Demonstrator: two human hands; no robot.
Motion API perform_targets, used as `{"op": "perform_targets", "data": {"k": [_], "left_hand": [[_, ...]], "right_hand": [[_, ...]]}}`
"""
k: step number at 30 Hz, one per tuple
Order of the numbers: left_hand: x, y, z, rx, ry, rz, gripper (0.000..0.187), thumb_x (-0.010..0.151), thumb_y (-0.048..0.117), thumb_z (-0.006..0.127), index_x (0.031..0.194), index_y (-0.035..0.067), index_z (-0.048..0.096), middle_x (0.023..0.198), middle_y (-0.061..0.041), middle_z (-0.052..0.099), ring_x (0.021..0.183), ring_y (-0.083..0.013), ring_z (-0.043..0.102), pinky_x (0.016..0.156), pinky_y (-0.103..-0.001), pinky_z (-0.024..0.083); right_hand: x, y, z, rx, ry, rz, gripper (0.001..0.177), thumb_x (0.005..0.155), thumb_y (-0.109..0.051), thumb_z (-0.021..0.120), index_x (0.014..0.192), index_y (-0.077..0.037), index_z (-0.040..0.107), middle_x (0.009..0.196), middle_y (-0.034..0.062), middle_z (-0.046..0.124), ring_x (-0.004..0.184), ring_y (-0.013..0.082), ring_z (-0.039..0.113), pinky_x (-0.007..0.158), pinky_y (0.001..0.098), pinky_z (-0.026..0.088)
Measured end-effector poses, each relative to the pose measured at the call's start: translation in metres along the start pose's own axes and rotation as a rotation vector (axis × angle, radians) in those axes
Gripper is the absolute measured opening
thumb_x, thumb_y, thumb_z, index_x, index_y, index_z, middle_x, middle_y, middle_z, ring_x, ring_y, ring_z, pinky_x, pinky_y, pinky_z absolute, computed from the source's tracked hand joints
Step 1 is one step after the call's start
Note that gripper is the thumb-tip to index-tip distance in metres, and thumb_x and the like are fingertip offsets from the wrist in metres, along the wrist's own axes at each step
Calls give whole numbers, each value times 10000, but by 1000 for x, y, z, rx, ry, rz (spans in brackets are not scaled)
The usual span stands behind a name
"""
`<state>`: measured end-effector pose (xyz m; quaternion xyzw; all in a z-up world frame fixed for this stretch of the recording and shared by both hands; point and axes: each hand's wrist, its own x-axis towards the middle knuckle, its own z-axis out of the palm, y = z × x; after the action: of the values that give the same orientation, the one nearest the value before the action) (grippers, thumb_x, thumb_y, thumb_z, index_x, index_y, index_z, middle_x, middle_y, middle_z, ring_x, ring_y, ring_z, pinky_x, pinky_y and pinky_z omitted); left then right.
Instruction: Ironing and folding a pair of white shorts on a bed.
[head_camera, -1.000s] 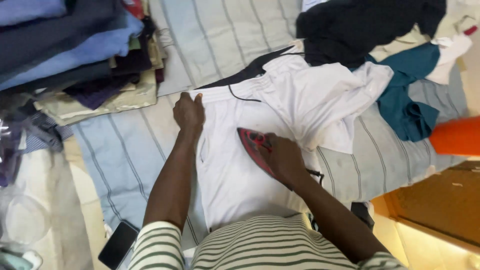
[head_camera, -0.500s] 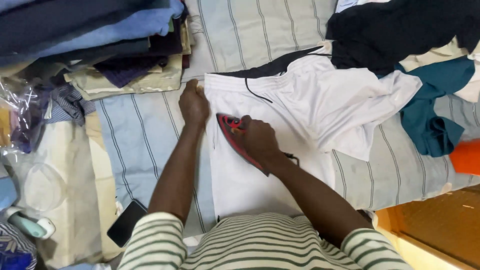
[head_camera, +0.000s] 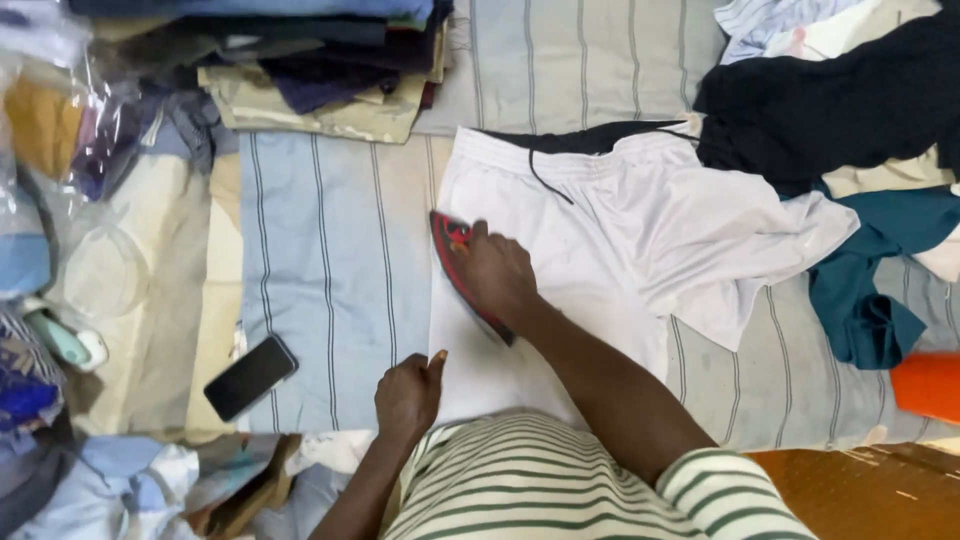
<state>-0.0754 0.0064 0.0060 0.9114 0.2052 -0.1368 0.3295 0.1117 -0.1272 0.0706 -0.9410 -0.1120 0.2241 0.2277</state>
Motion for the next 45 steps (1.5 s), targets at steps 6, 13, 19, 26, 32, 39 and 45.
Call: {"op": "perform_targets", "data": {"k": [6, 13, 19, 26, 32, 39, 45], "left_hand": [[-35, -16, 1, -316, 19, -92, 354, 995, 305, 643, 810, 4, 664, 664, -220, 655, 583, -397, 599, 606, -472, 481], [-56, -46, 46, -430, 286, 156, 299, 1037, 225, 624, 855, -6, 677, 734, -224, 654, 664, -398, 600, 622, -443, 505], [-54, -36, 17, -435, 440, -43, 210, 1008, 156, 535, 1062, 31, 695, 777, -140, 747, 681, -320, 729, 643, -429, 567], [-5, 0, 34, -110, 574, 423, 301, 1058, 169, 589, 1319, 18, 604, 1364, -182, 626, 1304, -352, 567, 1096, -468, 463], [19, 24, 35, 337, 197, 514, 932, 951, 648, 490, 1531, -64, 331, 1639, -229, 253, 1543, -312, 171, 1221, -561, 97], [53, 60, 5, 383, 185, 479, 950, 910, 645, 572, 1455, -114, 400, 1479, -261, 453, 1412, -384, 373, 1168, -637, 151], [199, 124, -7, -61, 451, 620, 373, 1001, 217, 666, 1271, -38, 628, 1231, -232, 647, 1195, -425, 548, 1053, -520, 399]], "right_hand": [[-2, -18, -1, -64, 88, -90, 426, 991, -373, 586, 1075, 45, 590, 925, 287, 705, 915, 458, 686, 813, 544, 538], [-25, -16, 30, -77, 11, -93, 444, 981, -413, 608, 1068, 23, 601, 889, 278, 703, 880, 454, 695, 792, 550, 538], [-110, 9, 49, -134, -14, -308, 406, 986, -386, 627, 1070, 11, 596, 801, 238, 714, 750, 427, 706, 692, 543, 559], [-95, 38, 27, -167, 78, -349, 435, 951, -429, 652, 1091, -18, 636, 807, 213, 730, 721, 403, 713, 646, 516, 560], [9, 50, -39, -217, 195, -206, 484, 919, -446, 700, 1115, -4, 679, 810, 230, 721, 739, 404, 714, 686, 518, 554], [81, 42, -75, -181, 275, -149, 546, 849, -502, 761, 1132, -38, 701, 859, 222, 732, 867, 401, 702, 770, 510, 544], [-36, 72, -60, 17, 262, 110, 501, 867, -522, 737, 1150, -108, 726, 901, 194, 754, 867, 395, 723, 791, 496, 554]]}}
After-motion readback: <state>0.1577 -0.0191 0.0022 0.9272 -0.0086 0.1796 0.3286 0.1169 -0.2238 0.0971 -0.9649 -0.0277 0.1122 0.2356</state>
